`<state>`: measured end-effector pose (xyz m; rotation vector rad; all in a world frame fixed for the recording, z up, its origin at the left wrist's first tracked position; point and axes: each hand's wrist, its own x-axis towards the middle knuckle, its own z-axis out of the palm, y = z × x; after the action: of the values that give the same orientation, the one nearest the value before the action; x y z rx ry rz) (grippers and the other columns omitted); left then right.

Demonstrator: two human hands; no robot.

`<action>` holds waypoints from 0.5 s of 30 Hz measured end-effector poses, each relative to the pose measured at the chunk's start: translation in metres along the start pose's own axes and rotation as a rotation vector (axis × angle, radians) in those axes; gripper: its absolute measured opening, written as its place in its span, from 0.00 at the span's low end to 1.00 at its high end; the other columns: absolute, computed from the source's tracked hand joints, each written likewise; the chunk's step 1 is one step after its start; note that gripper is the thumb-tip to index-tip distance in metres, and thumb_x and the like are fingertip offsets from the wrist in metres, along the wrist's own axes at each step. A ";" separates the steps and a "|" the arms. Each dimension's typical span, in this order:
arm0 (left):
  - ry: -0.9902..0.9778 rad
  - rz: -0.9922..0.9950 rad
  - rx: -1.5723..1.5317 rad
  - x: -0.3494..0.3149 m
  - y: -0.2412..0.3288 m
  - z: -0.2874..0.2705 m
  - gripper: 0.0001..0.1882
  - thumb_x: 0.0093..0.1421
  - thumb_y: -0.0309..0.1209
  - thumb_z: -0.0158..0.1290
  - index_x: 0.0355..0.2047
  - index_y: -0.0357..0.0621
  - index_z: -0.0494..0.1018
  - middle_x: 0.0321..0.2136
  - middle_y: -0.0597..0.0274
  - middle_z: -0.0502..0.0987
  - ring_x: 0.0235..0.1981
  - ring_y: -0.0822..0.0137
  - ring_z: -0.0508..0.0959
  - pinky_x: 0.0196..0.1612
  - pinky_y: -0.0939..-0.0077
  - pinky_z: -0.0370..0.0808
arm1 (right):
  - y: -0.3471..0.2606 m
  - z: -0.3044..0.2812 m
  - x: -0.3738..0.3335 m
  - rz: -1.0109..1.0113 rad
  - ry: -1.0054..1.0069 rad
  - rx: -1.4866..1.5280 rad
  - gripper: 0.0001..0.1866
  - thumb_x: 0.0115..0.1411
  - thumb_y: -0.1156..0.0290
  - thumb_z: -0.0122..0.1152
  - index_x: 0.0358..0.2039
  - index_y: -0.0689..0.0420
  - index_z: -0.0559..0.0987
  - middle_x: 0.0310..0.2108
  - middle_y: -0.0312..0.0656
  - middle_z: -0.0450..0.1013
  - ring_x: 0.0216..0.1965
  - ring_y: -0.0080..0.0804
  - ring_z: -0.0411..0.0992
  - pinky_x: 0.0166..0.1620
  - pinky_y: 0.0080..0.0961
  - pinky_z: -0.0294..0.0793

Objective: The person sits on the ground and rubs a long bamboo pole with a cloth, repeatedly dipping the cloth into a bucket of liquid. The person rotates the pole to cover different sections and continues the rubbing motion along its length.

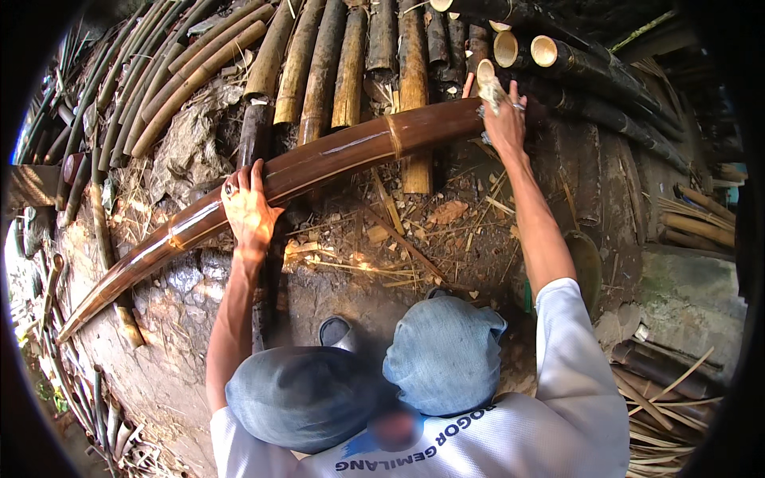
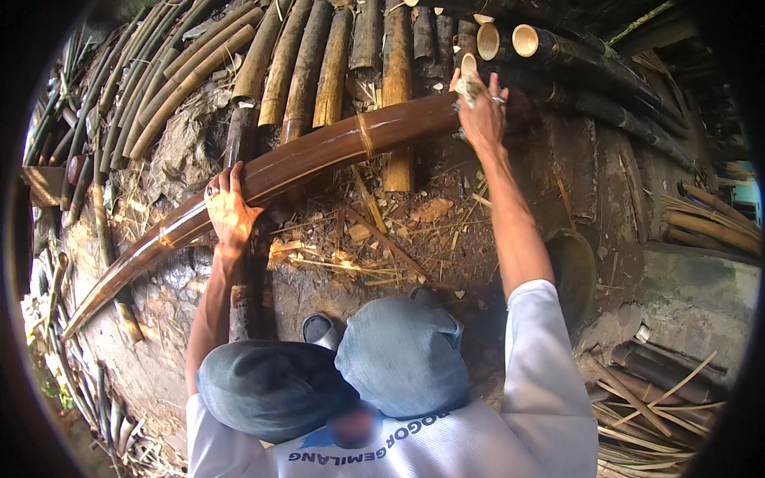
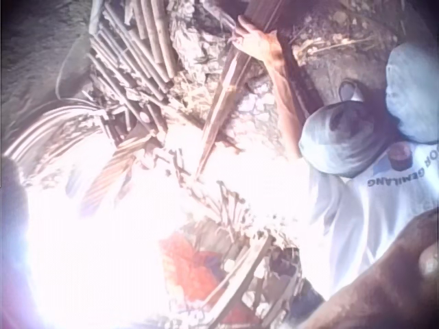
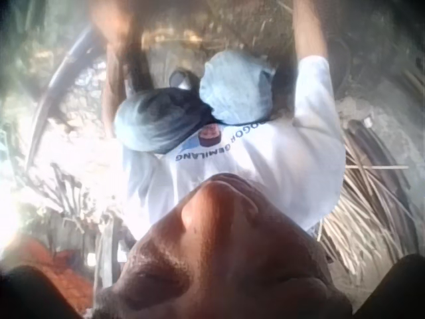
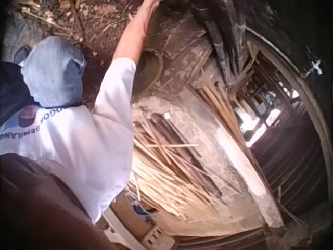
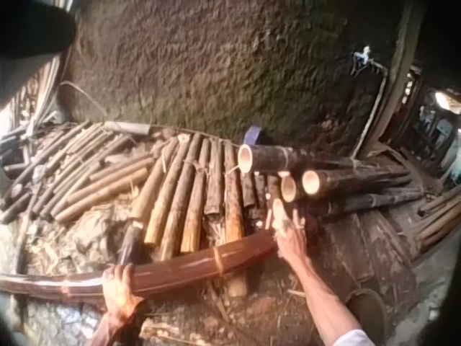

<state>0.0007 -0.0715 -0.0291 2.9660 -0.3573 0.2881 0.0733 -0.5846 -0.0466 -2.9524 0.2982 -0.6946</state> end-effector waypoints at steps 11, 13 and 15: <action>-0.688 0.037 0.006 0.019 -0.045 -0.029 0.66 0.35 0.67 0.72 0.67 0.37 0.64 0.61 0.45 0.75 0.59 0.51 0.77 0.65 0.61 0.71 | -0.217 -0.031 -0.113 -0.298 -0.218 0.605 0.28 0.65 0.70 0.57 0.66 0.55 0.70 0.68 0.45 0.67 0.67 0.44 0.68 0.75 0.49 0.54; -0.650 0.042 0.033 0.009 -0.053 -0.027 0.68 0.32 0.68 0.72 0.67 0.37 0.65 0.59 0.47 0.76 0.58 0.51 0.78 0.64 0.62 0.72 | -0.124 -0.046 -0.099 -0.100 -0.205 0.509 0.26 0.63 0.65 0.64 0.62 0.49 0.73 0.66 0.44 0.69 0.62 0.45 0.73 0.71 0.51 0.61; -0.716 0.048 -0.085 0.018 -0.075 -0.020 0.68 0.34 0.67 0.72 0.68 0.36 0.63 0.52 0.45 0.80 0.56 0.51 0.78 0.63 0.66 0.71 | -0.021 -0.037 -0.073 -0.172 0.105 0.212 0.31 0.66 0.58 0.62 0.68 0.46 0.69 0.67 0.49 0.67 0.65 0.53 0.69 0.67 0.54 0.69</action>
<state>0.0328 -0.0003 -0.0149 2.8705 -0.4923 -0.7825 -0.0035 -0.5509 -0.0421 -2.7659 -0.0227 -0.8456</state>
